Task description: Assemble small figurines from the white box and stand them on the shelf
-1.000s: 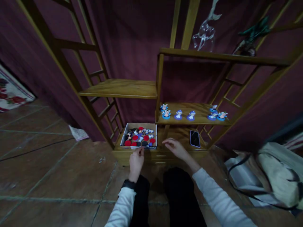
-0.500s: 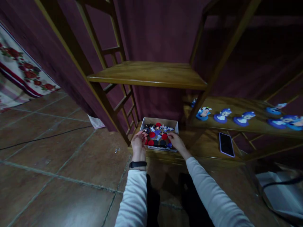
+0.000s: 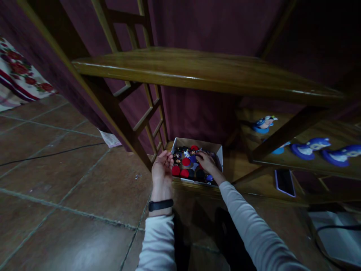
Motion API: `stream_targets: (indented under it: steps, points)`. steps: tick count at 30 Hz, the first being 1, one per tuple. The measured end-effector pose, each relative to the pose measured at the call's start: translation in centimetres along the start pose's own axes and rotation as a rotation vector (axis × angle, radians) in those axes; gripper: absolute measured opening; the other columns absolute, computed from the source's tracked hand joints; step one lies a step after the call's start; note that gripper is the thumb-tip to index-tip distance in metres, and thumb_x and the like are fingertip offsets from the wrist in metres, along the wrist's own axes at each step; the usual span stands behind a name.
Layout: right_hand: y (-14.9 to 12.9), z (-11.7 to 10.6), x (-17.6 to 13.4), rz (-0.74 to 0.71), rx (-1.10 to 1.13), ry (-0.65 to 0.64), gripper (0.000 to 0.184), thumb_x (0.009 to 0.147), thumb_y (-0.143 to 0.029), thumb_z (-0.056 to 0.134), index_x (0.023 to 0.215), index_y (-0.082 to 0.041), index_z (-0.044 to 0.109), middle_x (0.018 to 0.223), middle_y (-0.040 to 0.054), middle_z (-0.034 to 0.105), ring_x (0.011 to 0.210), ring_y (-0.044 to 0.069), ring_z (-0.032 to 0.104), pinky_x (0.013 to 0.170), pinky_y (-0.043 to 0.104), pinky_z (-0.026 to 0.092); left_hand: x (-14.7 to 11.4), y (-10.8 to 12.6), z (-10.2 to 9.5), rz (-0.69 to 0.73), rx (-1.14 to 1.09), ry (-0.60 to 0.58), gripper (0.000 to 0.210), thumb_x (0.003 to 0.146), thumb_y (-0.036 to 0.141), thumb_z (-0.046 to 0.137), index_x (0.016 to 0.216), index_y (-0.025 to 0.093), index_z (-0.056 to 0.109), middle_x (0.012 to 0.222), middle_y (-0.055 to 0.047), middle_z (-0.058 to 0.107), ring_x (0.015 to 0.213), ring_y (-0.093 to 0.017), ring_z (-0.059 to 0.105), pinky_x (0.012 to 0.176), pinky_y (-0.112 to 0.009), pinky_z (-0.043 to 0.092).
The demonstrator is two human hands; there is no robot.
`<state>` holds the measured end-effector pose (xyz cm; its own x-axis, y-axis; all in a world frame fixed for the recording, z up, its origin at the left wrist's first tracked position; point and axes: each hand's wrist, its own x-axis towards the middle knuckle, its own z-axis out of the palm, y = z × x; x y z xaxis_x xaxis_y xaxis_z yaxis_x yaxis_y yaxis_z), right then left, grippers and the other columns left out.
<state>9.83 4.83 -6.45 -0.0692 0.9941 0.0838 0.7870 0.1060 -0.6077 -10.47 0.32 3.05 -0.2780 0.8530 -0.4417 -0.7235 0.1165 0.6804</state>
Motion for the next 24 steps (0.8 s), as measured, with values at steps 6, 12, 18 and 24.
stream_targets:
  steps: [6, 12, 18, 24]
  points:
    - [-1.7, 1.5, -0.7, 0.033, -0.186, -0.013, 0.046, 0.077, -0.036, 0.057, 0.121, -0.023, 0.05, 0.128, 0.0121, 0.048, 0.122, 0.028, 0.037, 0.1, 0.043, 0.028, -0.1, -0.1, 0.2, -0.054, -0.004, -0.022, 0.015, 0.077, 0.01, 0.053, 0.091, 0.013, 0.059, 0.077, -0.003, 0.063, 0.064, -0.006, 0.06, 0.059, -0.015, 0.047]
    - [-2.2, 1.9, -1.5, 0.036, -0.216, 0.034, 0.052, 0.069, -0.03, 0.064, 0.118, -0.021, 0.049, 0.134, 0.0157, 0.04, 0.123, 0.033, 0.033, 0.099, 0.045, 0.026, -0.2, -0.2, 0.2, -0.053, 0.008, -0.01, 0.014, 0.078, 0.01, 0.051, 0.089, 0.013, 0.058, 0.077, -0.003, 0.063, 0.063, -0.006, 0.06, 0.059, -0.015, 0.047]
    - [-1.6, 0.4, -1.7, 0.1, -0.12, 0.01, 0.04, 0.07, -0.034, 0.06, 0.106, -0.02, 0.052, 0.116, 0.0119, 0.053, 0.109, 0.026, 0.049, 0.094, 0.04, 0.034, -0.1, -1.1, 0.7, -0.096, 0.035, -0.019, 0.014, 0.077, 0.008, 0.052, 0.088, 0.013, 0.059, 0.074, -0.003, 0.064, 0.061, -0.006, 0.06, 0.057, -0.015, 0.046]
    - [-0.9, -1.7, -0.7, 0.168, 0.119, 0.14, 0.033, 0.07, -0.036, 0.057, 0.099, -0.022, 0.053, 0.101, 0.0046, 0.058, 0.092, 0.019, 0.055, 0.082, 0.032, 0.044, 0.0, -2.8, 1.3, -0.16, 0.104, -0.066, 0.018, 0.074, 0.009, 0.054, 0.09, 0.013, 0.059, 0.077, -0.004, 0.065, 0.061, -0.006, 0.06, 0.059, -0.017, 0.045]
